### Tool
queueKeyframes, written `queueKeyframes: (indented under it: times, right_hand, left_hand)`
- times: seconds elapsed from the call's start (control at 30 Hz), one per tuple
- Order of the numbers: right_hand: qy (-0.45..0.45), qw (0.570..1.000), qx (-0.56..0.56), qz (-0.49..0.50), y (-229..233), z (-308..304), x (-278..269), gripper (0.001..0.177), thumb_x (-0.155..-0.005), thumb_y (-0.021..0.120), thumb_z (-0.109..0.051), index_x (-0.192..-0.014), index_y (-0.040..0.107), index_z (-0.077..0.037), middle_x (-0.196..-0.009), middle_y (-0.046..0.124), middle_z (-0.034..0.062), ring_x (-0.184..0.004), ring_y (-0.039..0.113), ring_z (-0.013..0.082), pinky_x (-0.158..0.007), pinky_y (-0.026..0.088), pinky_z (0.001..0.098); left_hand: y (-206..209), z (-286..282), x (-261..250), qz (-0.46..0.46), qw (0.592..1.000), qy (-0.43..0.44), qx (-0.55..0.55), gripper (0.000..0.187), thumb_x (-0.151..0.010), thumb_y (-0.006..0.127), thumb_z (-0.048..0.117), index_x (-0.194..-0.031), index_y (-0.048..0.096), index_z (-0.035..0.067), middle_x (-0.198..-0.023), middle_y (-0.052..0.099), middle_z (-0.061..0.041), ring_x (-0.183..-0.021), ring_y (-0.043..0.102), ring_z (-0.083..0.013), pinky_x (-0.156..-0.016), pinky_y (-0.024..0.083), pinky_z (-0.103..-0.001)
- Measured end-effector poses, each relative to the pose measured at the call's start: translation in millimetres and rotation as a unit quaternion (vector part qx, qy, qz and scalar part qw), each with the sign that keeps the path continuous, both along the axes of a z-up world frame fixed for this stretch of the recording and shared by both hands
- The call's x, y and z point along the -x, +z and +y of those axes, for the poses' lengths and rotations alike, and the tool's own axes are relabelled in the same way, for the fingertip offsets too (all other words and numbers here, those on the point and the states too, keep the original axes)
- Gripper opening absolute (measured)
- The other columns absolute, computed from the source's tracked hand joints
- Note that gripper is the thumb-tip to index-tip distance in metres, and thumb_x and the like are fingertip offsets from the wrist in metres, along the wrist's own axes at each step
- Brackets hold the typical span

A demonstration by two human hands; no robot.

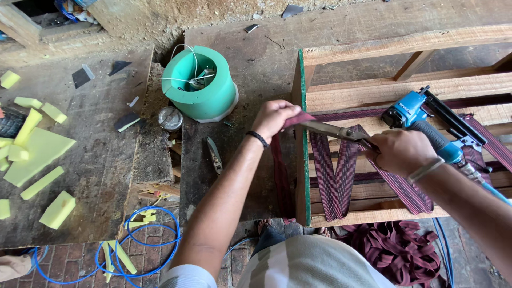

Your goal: The person attaches maroon webbing straps to a wooden frame using a pneumatic staple gun. They position the straps, staple them in place, and trim excess material with scissors.

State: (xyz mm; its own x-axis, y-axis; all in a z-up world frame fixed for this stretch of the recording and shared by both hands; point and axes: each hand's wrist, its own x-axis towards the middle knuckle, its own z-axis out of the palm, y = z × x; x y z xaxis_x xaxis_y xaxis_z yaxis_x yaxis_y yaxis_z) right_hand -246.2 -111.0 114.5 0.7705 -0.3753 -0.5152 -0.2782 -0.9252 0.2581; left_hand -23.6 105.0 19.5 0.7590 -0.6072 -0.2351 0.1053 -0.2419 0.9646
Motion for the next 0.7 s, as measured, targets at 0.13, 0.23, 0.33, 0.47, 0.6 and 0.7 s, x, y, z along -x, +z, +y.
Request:
queueKeyframes:
  times: [0.13, 0.23, 0.33, 0.47, 0.6, 0.7]
  right_hand:
    - [-0.200, 0.923, -0.299, -0.133, 1, 48, 24, 0.043, -0.094, 0.070, -0.053, -0.091, 0.080, -0.011, -0.061, 0.065, 0.0060, -0.047, 0.055, 0.0142, -0.048, 0.044, 0.0340]
    - [-0.471, 0.639, -0.591, -0.145, -25, 114, 25, 0.028, -0.091, 0.073, -0.028, -0.086, 0.069, -0.001, -0.062, 0.054, 0.0036, -0.047, 0.046, 0.0136, -0.041, 0.035, 0.0301]
    - [-0.545, 0.375, -0.738, -0.135, -65, 190, 0, 0.025, -0.092, 0.075, -0.023, -0.077, 0.059, -0.010, -0.060, 0.049, -0.0006, -0.046, 0.041, 0.0120, -0.039, 0.030, 0.0287]
    - [-0.584, 0.383, -0.692, -0.184, -143, 275, -55, 0.027, -0.096, 0.074, -0.021, -0.078, 0.061, -0.006, -0.067, 0.058, 0.0054, -0.055, 0.053, 0.0164, -0.053, 0.044, 0.0309]
    - [-0.643, 0.510, -0.532, -0.208, -245, 308, -101, 0.029, -0.095, 0.070, -0.022, -0.091, 0.071, 0.006, -0.080, 0.067, 0.0158, -0.066, 0.061, 0.0231, -0.063, 0.045, 0.0387]
    - [-0.548, 0.690, -0.413, -0.229, -300, 307, -113, 0.032, -0.089, 0.071, -0.020, -0.109, 0.073, 0.006, -0.104, 0.069, 0.0227, -0.093, 0.068, 0.0362, -0.080, 0.050, 0.0419]
  left_hand:
    - [-41, 55, -44, -0.087, 0.985, 0.145, 0.035, 0.028, -0.088, 0.078, 0.031, -0.099, 0.081, 0.005, -0.087, 0.079, -0.003, -0.079, 0.071, -0.0150, -0.071, 0.055, -0.030]
    - [-84, 90, -77, -0.136, 0.966, 0.204, -0.084, 0.032, -0.087, 0.081, 0.033, -0.099, 0.081, 0.004, -0.084, 0.078, -0.004, -0.076, 0.071, -0.0158, -0.071, 0.054, -0.031]
    - [-126, 97, -119, -0.052, 0.964, 0.258, -0.045, 0.031, -0.088, 0.079, 0.028, -0.100, 0.078, -0.001, -0.083, 0.077, -0.006, -0.074, 0.072, -0.0177, -0.066, 0.057, -0.033]
    - [-181, 86, -155, 0.045, 0.963, 0.262, 0.047, 0.027, -0.091, 0.074, 0.019, -0.103, 0.071, -0.005, -0.086, 0.075, -0.009, -0.072, 0.076, -0.0176, -0.060, 0.065, -0.033]
    - [-227, 79, -156, 0.020, 0.958, 0.284, 0.033, 0.020, -0.093, 0.073, 0.012, -0.106, 0.069, -0.003, -0.090, 0.075, -0.012, -0.075, 0.073, -0.0174, -0.063, 0.064, -0.033]
    - [-253, 82, -137, 0.093, 0.958, 0.248, 0.107, 0.018, -0.090, 0.070, 0.005, -0.105, 0.070, -0.005, -0.095, 0.071, -0.011, -0.080, 0.071, -0.0174, -0.069, 0.066, -0.033]
